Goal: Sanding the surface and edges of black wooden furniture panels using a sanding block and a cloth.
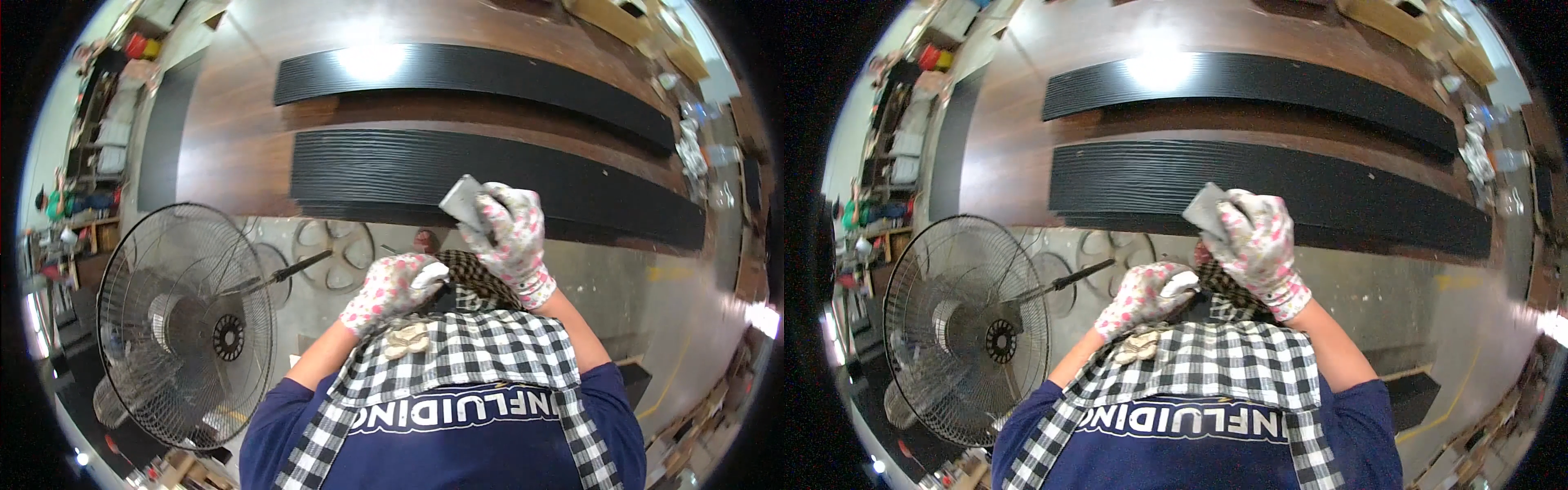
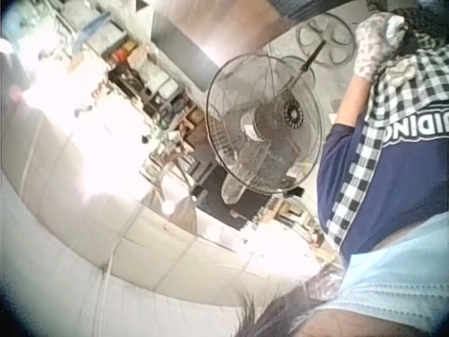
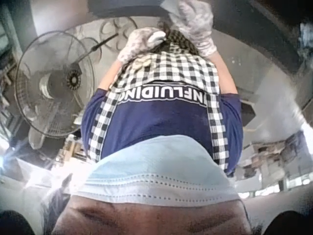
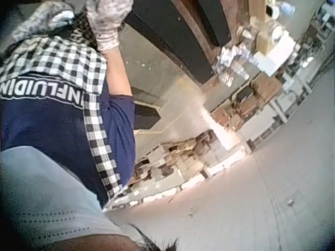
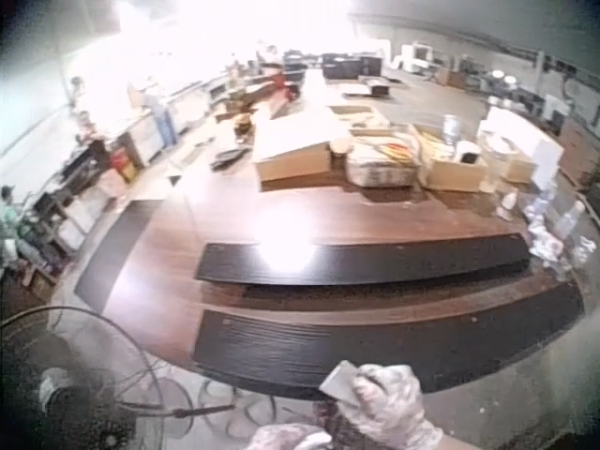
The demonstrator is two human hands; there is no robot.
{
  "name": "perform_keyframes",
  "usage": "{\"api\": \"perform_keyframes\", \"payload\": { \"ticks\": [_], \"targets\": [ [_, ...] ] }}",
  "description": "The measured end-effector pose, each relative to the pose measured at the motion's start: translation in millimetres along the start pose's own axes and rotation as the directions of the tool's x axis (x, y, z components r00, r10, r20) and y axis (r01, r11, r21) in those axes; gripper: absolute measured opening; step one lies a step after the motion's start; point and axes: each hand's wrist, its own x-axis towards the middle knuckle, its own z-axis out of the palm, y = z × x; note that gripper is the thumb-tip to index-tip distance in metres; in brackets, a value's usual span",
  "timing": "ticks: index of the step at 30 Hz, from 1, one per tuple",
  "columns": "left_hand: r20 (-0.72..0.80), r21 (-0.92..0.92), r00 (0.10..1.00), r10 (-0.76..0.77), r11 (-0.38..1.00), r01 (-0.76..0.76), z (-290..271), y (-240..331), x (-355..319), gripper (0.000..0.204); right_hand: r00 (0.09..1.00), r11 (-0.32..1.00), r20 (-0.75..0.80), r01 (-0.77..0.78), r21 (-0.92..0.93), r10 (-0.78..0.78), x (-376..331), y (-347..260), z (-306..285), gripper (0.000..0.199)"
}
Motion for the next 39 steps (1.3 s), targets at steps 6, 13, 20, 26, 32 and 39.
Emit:
{"api": "perform_keyframes", "payload": {
  "ticks": [6,13,20,26,32,39],
  "targets": [
    [-0.101,-0.053,0.982,-0.160,0.986,0.155,16.6,-17.2,-29.9,0.048,0.952,0.955,0.180,0.209,0.212,-0.248,76.8,-76.2,91.9,0.038],
    [-0.114,-0.057,0.968,-0.224,0.974,0.219,20.0,-18.5,-29.2,0.051,0.876,0.941,0.343,0.319,0.116,-0.340,116.3,-120.8,131.8,0.035],
    [-0.115,-0.026,0.993,-0.039,0.999,0.036,19.9,-37.6,-17.6,0.037,0.986,0.994,0.128,0.105,-0.011,-0.103,17.7,-10.3,11.3,0.026],
    [0.092,0.003,0.995,-0.041,0.999,0.041,11.1,-27.7,4.5,0.039,0.988,0.942,-0.083,-0.147,-0.302,0.128,-49.2,18.3,-60.9,0.045],
    [0.293,0.266,0.956,0.022,0.959,-0.103,2.2,-12.3,32.2,0.044,0.996,0.993,0.031,-0.079,-0.092,0.082,12.8,-31.9,22.1,0.033],
    [0.171,0.042,0.964,0.202,0.976,-0.212,-12.1,18.4,26.8,0.037,0.706,0.712,-0.471,-0.671,-0.208,0.528,-77.4,56.4,-95.4,0.039]
  ]
}}
